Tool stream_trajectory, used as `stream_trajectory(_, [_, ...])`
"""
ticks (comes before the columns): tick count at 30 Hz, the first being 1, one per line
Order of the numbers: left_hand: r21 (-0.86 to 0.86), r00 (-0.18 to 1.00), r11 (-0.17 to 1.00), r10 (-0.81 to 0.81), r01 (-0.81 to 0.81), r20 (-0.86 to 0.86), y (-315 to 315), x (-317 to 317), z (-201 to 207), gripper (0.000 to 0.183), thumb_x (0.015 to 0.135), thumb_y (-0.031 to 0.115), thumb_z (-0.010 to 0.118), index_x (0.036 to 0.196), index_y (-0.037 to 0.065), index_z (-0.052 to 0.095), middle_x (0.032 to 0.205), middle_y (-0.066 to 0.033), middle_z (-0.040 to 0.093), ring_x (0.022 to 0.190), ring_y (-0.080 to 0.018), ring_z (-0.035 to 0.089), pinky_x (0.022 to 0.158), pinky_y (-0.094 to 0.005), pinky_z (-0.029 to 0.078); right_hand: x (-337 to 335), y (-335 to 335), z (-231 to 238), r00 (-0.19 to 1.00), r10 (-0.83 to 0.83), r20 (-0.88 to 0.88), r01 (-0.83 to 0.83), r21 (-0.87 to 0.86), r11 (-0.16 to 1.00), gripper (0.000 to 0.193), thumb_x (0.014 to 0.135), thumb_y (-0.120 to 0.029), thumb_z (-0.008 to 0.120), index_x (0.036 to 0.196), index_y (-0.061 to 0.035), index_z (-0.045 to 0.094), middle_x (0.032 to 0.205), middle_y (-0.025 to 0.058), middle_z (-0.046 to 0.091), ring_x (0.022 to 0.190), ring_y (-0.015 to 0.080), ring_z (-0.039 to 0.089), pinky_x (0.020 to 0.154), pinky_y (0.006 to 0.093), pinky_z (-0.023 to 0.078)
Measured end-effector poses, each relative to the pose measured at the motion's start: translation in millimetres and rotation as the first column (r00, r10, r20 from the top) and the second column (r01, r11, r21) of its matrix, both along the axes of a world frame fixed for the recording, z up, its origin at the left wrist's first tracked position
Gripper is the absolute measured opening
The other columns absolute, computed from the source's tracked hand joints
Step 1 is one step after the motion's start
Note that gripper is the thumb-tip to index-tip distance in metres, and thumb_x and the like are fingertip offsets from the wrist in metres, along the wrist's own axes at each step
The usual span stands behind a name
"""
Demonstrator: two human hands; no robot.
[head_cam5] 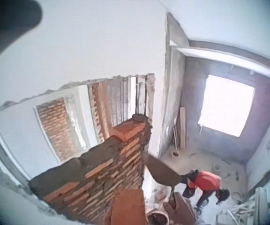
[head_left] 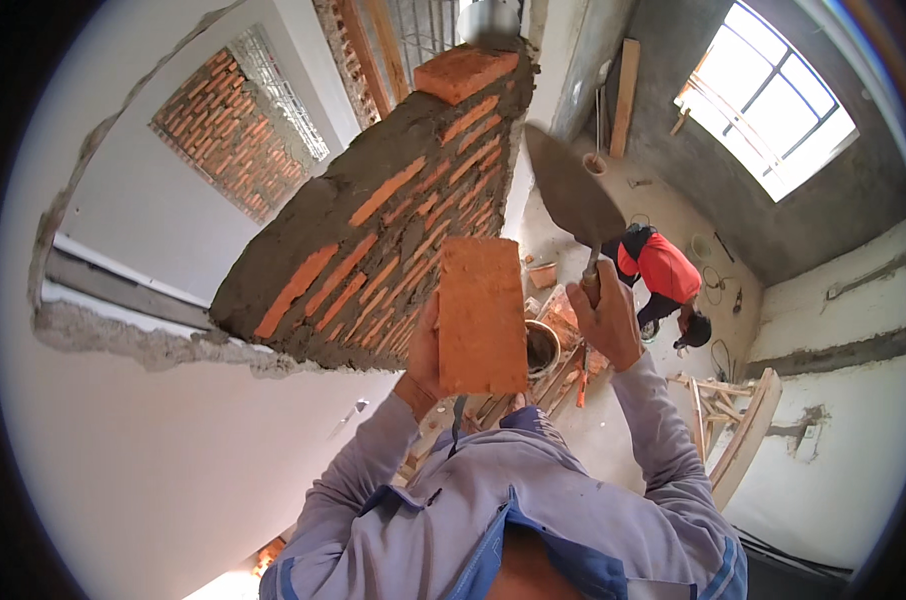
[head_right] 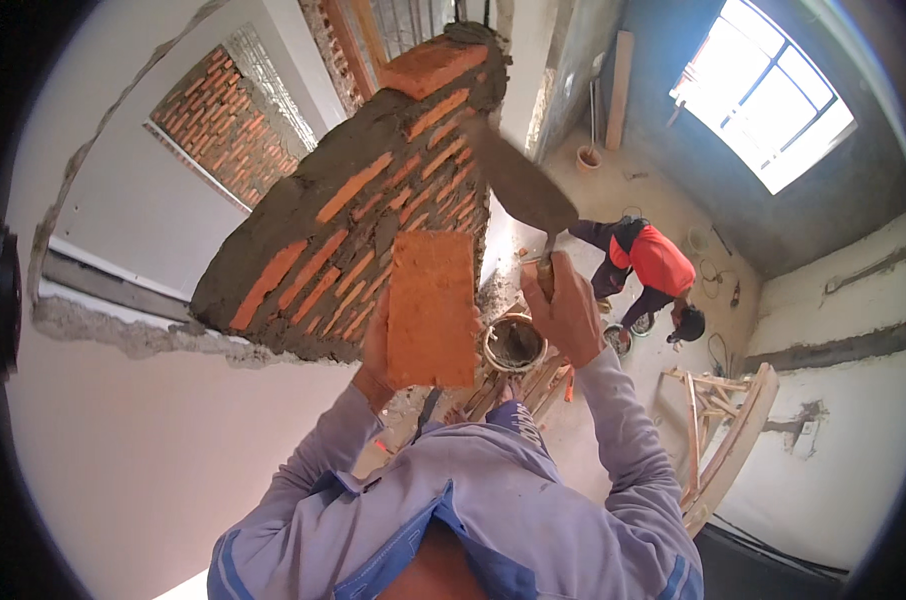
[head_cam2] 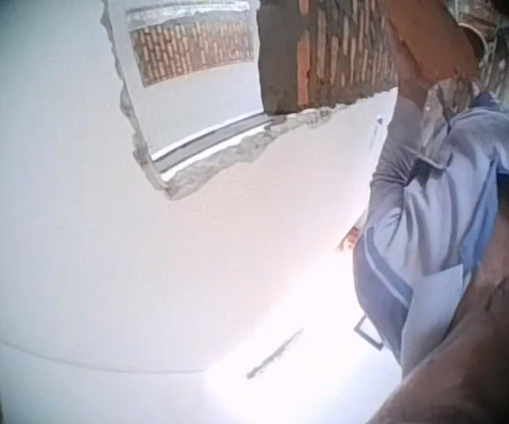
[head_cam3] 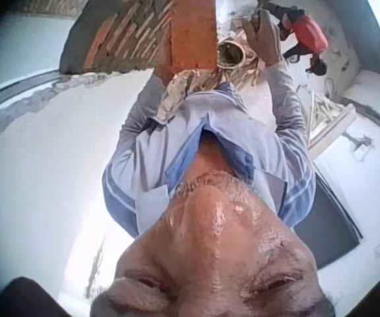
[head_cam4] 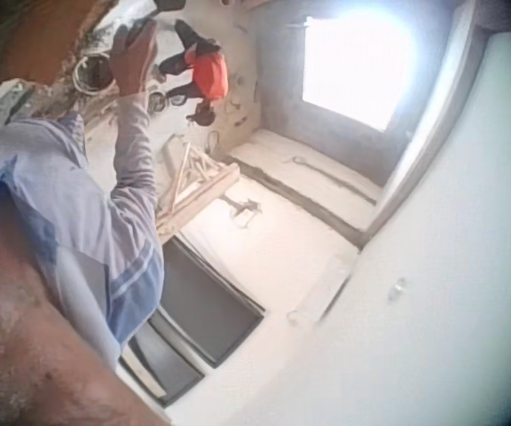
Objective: The person is building a brick wall by applying mortar from a bucket onto red bricks and the existing wall structure. They use a trowel to spread the mortar and a hammer to tap the bricks into place, working on a partially constructed wall in a room under renovation.
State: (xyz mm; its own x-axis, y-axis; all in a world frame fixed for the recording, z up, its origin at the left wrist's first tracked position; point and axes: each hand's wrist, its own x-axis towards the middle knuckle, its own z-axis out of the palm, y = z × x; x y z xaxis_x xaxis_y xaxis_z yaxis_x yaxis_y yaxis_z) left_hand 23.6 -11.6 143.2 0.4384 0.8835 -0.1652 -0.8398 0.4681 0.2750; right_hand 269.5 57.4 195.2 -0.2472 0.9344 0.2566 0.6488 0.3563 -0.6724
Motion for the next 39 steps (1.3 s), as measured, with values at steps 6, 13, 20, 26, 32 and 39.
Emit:
stream_trajectory(6, [0.149,0.997,0.989,0.010,-0.022,0.077,-12.7,-21.3,24.1,0.074,0.097,0.064,0.034,0.145,0.008,0.039,0.138,-0.0178,0.051,0.119,-0.0381,0.056,0.099,-0.0560,0.047,-36.5,-24.2,-20.6,0.960,0.204,0.191,-0.247,0.238,0.939,0.016,0.085,-0.013,0.061,0.095,-0.0029,0.052,0.084,0.0143,0.060,0.078,0.0361,0.063,0.068,0.0449,0.051])
stream_trajectory(13, [-0.004,0.888,0.990,0.125,-0.138,0.442,-23.4,-17.9,5.2,0.066,0.098,0.061,0.036,0.139,0.010,0.046,0.136,-0.0130,0.054,0.119,-0.0330,0.056,0.101,-0.0500,0.047,-20.0,-14.3,-55.2,0.941,0.299,0.156,-0.334,0.302,0.893,0.020,0.081,-0.009,0.066,0.100,-0.0060,0.059,0.091,0.0114,0.061,0.082,0.0337,0.063,0.070,0.0433,0.051])
stream_trajectory(20, [0.104,0.939,0.946,0.320,-0.308,-0.126,0.9,-30.5,63.0,0.064,0.100,0.057,0.037,0.144,0.011,0.042,0.137,-0.0123,0.054,0.121,-0.0301,0.056,0.099,-0.0460,0.049,66.1,12.9,-97.5,0.987,0.070,0.147,-0.114,0.313,0.943,0.017,0.077,-0.006,0.069,0.088,-0.0034,0.056,0.087,0.0126,0.061,0.080,0.0347,0.062,0.067,0.0424,0.049])
stream_trajectory(26, [0.312,0.737,0.945,0.280,-0.098,-0.615,44.3,-91.5,156.7,0.064,0.097,0.045,0.056,0.144,0.005,0.041,0.128,-0.0130,0.060,0.113,-0.0249,0.061,0.093,-0.0411,0.053,117.0,-0.4,-148.2,0.981,-0.191,0.011,0.190,0.081,0.978,0.029,0.081,-0.017,0.073,0.096,0.0001,0.055,0.084,0.0156,0.062,0.078,0.0343,0.062,0.067,0.0434,0.046])
stream_trajectory(32, [0.479,-0.406,0.834,0.552,0.274,-0.729,138.0,-103.5,211.5,0.077,0.077,0.042,0.078,0.142,0.012,0.051,0.122,-0.0117,0.061,0.110,-0.0273,0.060,0.103,-0.0390,0.044,127.2,-14.1,-204.5,0.935,-0.332,-0.123,0.284,-0.302,0.910,0.029,0.082,-0.021,0.071,0.090,0.0008,0.053,0.070,0.0105,0.053,0.065,0.0234,0.050,0.064,0.0371,0.042])
stream_trajectory(39, [0.325,-0.702,0.890,0.452,0.319,-0.551,220.0,-136.7,161.5,0.083,0.065,0.048,0.083,0.138,0.018,0.057,0.122,-0.0148,0.058,0.119,-0.0282,0.054,0.106,-0.0403,0.041,147.6,-20.0,-238.6,0.952,-0.274,-0.140,0.182,-0.463,0.868,0.033,0.080,-0.021,0.073,0.080,-0.0003,0.048,0.067,0.0080,0.045,0.062,0.0195,0.042,0.059,0.0361,0.039])
